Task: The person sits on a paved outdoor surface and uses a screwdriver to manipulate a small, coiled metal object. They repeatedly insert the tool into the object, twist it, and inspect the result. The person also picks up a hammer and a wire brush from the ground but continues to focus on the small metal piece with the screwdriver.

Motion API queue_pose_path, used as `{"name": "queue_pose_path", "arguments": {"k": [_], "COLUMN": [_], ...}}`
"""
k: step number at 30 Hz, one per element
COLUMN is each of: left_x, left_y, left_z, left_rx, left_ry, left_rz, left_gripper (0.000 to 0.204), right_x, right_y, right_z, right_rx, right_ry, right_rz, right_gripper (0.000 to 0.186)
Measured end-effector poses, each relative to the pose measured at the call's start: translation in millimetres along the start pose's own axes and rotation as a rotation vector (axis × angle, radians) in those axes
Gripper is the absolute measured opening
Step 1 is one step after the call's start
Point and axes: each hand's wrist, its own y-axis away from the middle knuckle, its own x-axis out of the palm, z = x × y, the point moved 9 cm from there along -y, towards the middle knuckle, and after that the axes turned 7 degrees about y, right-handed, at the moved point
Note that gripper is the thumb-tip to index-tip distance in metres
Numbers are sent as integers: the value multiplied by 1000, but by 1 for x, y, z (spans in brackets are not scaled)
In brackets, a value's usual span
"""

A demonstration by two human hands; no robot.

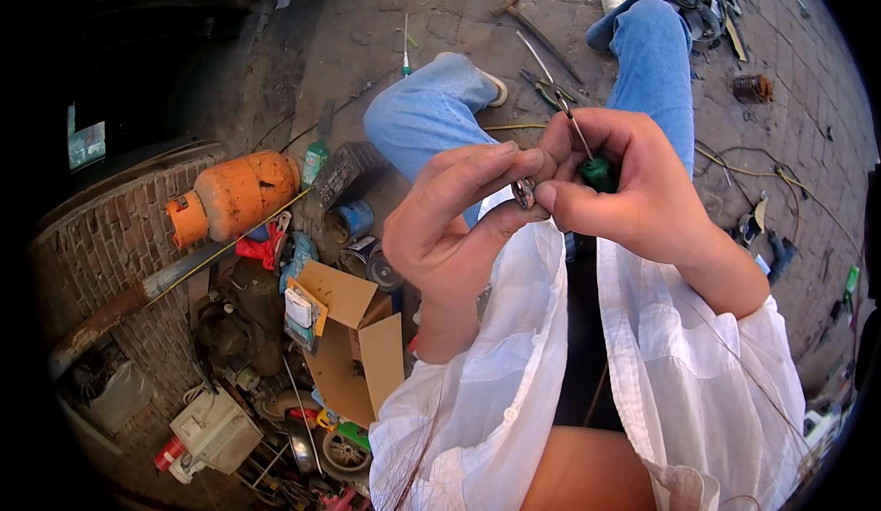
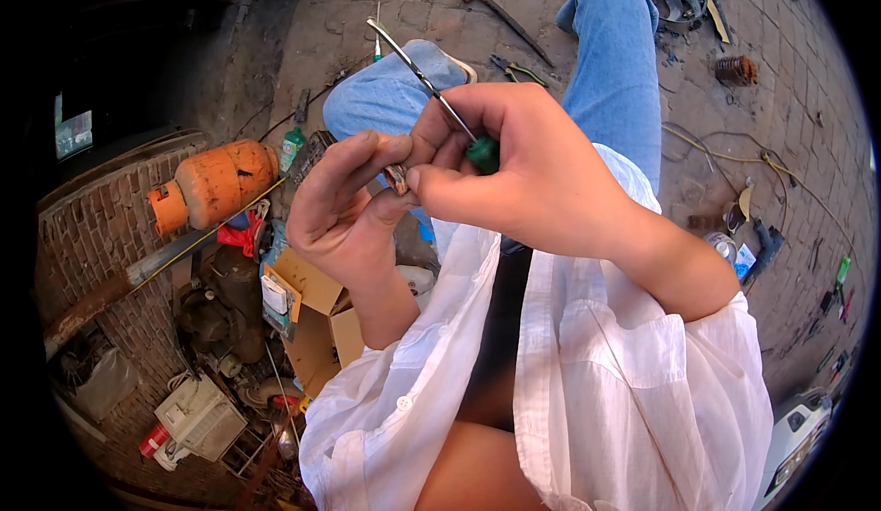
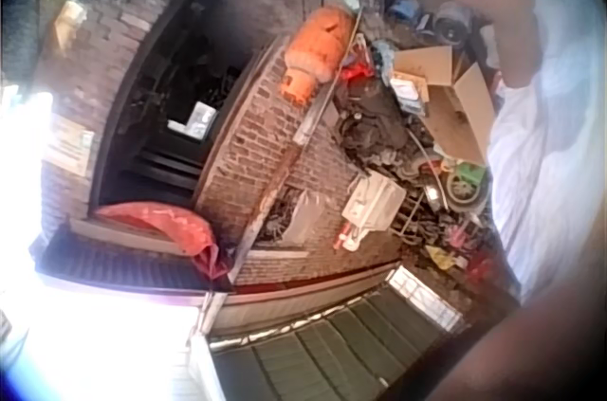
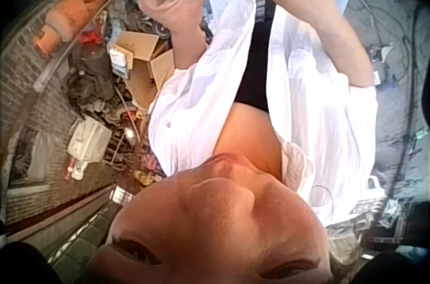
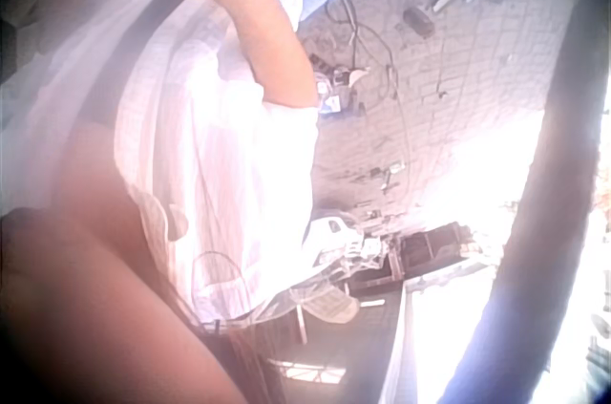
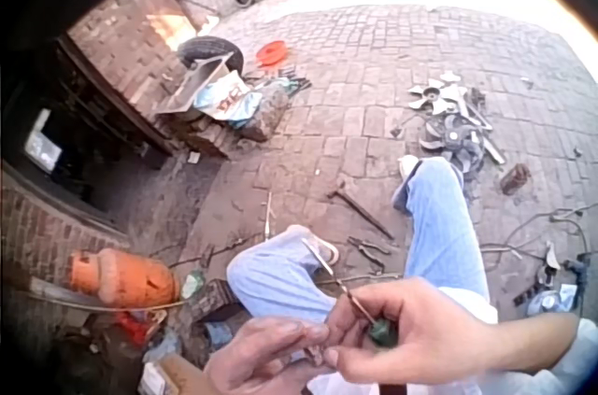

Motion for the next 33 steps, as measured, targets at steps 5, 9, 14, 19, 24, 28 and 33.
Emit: {"name": "queue_pose_path", "arguments": {"k": [5, 9, 14, 19, 24, 28, 33], "left_x": [-1, -4, -5, -4, -1, 1, 5], "left_y": [3, 3, 4, 3, 1, 1, 0], "left_z": [3, 6, 12, 11, 4, -4, -2], "left_rx": [-6, -14, -76, -26, 13, 49, 72], "left_ry": [50, 112, 215, 176, -25, -164, -215], "left_rz": [-8, -4, -61, -33, 23, 64, 105], "left_gripper": [48, 47, 45, 44, 45, 44, 43], "right_x": [1, 3, 3, 3, -3, 1, -3], "right_y": [0, 1, 2, 1, 2, 1, 1], "right_z": [1, 3, 3, 1, 2, 3, 4], "right_rx": [-23, -46, 6, 22, -67, -70, -119], "right_ry": [57, 106, -47, -20, 112, 100, 180], "right_rz": [6, 34, 8, -16, -86, -29, -102], "right_gripper": [8, 11, 10, 9, 9, 11, 9]}}
